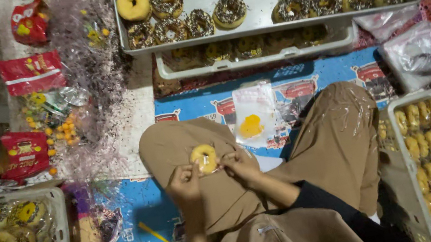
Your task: The person sits on the floor and packages donuts one by one. They pick donuts from a metal tray, place them into small plastic bags, and then put the sealed bags into a white plastic crate.
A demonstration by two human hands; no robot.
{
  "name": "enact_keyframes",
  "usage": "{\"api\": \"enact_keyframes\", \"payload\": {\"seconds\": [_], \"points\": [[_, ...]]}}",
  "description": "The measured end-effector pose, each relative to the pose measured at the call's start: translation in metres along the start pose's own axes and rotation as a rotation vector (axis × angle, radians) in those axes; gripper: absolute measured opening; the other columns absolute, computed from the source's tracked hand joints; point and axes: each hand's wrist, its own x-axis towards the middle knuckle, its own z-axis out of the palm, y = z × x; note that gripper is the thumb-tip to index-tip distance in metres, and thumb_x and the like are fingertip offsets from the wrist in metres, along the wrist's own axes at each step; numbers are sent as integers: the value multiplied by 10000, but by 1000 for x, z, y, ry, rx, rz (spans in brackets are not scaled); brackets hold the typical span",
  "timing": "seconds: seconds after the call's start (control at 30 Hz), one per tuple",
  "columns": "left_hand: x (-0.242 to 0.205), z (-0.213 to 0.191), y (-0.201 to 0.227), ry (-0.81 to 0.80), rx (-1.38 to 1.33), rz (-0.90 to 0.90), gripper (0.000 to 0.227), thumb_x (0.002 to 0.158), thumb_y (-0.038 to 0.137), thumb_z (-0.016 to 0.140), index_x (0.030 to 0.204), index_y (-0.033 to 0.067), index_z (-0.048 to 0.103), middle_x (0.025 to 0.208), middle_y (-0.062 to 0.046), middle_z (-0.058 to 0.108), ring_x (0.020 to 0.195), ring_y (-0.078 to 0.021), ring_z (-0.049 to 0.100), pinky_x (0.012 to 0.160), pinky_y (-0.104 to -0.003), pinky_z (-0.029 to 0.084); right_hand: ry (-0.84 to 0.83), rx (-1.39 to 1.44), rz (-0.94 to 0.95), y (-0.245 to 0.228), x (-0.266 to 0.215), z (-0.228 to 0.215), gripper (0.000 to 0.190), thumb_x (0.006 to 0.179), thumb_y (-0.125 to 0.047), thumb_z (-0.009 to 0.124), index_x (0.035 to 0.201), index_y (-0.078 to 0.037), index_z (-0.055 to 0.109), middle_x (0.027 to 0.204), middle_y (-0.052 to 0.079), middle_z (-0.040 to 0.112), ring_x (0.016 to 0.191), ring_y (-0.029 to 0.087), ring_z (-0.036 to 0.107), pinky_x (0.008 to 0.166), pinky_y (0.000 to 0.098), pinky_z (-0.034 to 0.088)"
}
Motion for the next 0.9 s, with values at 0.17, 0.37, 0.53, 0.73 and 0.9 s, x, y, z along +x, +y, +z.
{"api": "enact_keyframes", "payload": {"seconds": [0.17, 0.37, 0.53, 0.73, 0.9], "points": [[56, 81, -38, 17, -97, -22, 340, 853, 299, 813, 769, 29, 623, 672, -148, 653, 610, -367, 636, 587, -451, 483, 367, -1110, -225, -59, 64, -86, 240, 981, -328, 669, 913, -111, 745, 846, 124, 741, 751, 252, 722, 682, 384, 546], [125, 196, -44, -179, 135, 64, 486, 760, 167, 809, 1194, 59, 616, 1168, -226, 603, 1028, -419, 609, 834, -511, 499, 408, -1862, -574, -98, 110, -111, 416, 628, -348, 837, 980, -179, 696, 1045, 61, 675, 1049, 273, 626, 829, 469, 438], [103, 206, -32, -16, 4, 344, 476, 817, 55, 729, 1276, 46, 603, 1360, -246, 519, 1253, -444, 500, 1038, -526, 426, 290, -1801, -136, -99, 118, -103, 563, 721, -353, 852, 1214, -180, 643, 1102, 59, 690, 1003, 268, 658, 946, 512, 415], [50, 210, -14, -148, -239, 297, 338, 863, 50, 697, 1194, 92, 648, 1277, -189, 576, 1233, -408, 539, 1040, -481, 447, 332, -1909, -668, -95, 128, -119, 222, 743, -295, 837, 941, -232, 758, 1102, 43, 673, 1047, 277, 630, 831, 484, 443], [-4, 217, -7, -188, -350, 211, 227, 917, 98, 672, 1144, 99, 670, 1203, -160, 613, 1153, -370, 594, 986, -455, 476, 340, -1903, -427, -84, 127, -127, 269, 769, -324, 832, 991, -212, 730, 1099, 52, 654, 1052, 271, 644, 865, 507, 453]]}}
